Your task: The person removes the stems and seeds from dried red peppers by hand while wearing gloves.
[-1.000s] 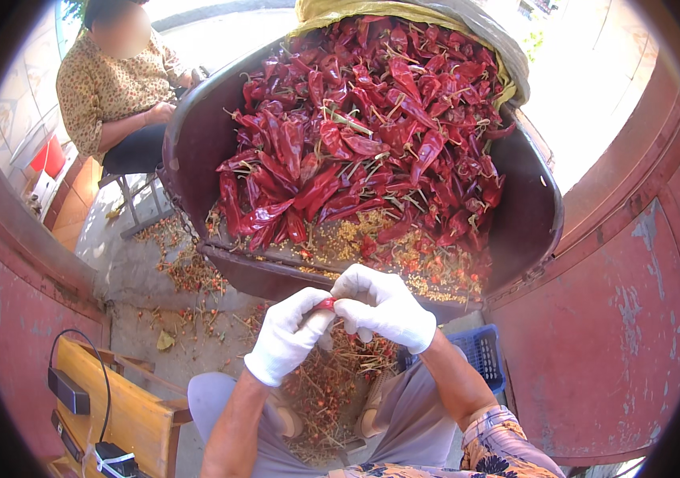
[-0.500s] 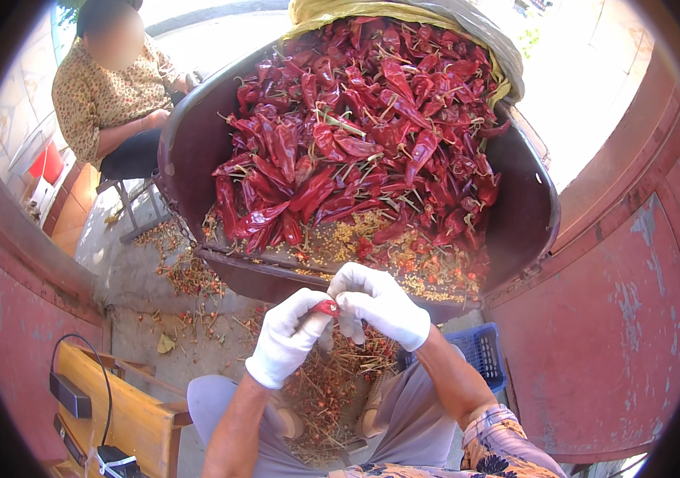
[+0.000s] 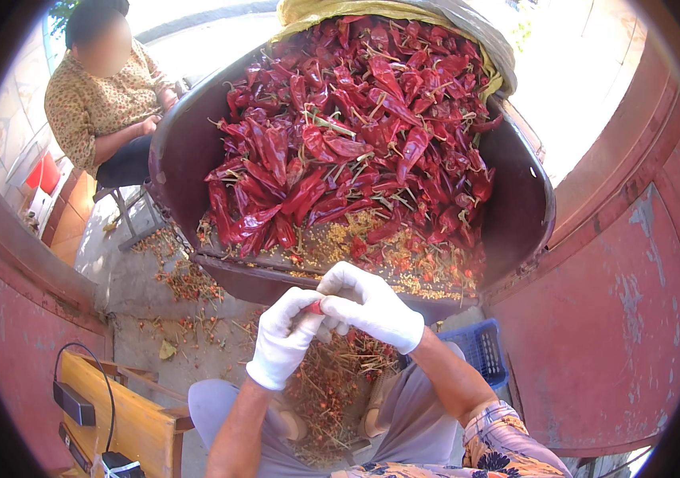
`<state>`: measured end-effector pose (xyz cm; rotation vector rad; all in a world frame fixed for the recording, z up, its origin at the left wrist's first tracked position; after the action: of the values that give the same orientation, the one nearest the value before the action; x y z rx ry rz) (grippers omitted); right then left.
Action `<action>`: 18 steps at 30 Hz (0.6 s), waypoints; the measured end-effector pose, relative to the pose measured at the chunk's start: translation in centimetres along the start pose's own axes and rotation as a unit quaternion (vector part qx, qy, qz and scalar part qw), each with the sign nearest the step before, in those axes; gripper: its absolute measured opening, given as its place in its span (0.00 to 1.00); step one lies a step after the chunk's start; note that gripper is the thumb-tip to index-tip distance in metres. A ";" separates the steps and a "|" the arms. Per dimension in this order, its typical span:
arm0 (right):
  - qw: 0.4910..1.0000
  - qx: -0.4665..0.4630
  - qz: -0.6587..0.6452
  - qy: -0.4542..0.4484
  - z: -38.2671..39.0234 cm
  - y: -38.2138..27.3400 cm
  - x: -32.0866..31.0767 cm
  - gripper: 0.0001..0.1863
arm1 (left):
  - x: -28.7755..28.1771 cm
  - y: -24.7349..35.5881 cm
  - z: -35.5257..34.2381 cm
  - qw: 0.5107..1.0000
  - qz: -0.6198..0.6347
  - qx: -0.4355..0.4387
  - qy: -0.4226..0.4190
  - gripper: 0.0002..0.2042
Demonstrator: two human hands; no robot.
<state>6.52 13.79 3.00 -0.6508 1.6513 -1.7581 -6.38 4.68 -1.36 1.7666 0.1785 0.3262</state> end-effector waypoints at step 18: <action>0.985 -0.088 0.148 0.002 0.0 0.0 0.3 0.14 | -0.5 -0.1 -0.4 0.984 0.085 -0.100 0.118 0.06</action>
<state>6.32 13.53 2.99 -0.4518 1.8168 -1.4149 -6.97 4.93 -1.39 1.5454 0.1576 0.6571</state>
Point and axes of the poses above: each hand's wrist, its own z-axis away from the middle knuckle, its own x-axis out of the palm, y = z × x, the point moved 3 cm from there along -z, towards the middle knuckle, and after that the axes turned 6 degrees about y, right-handed, at the moved point
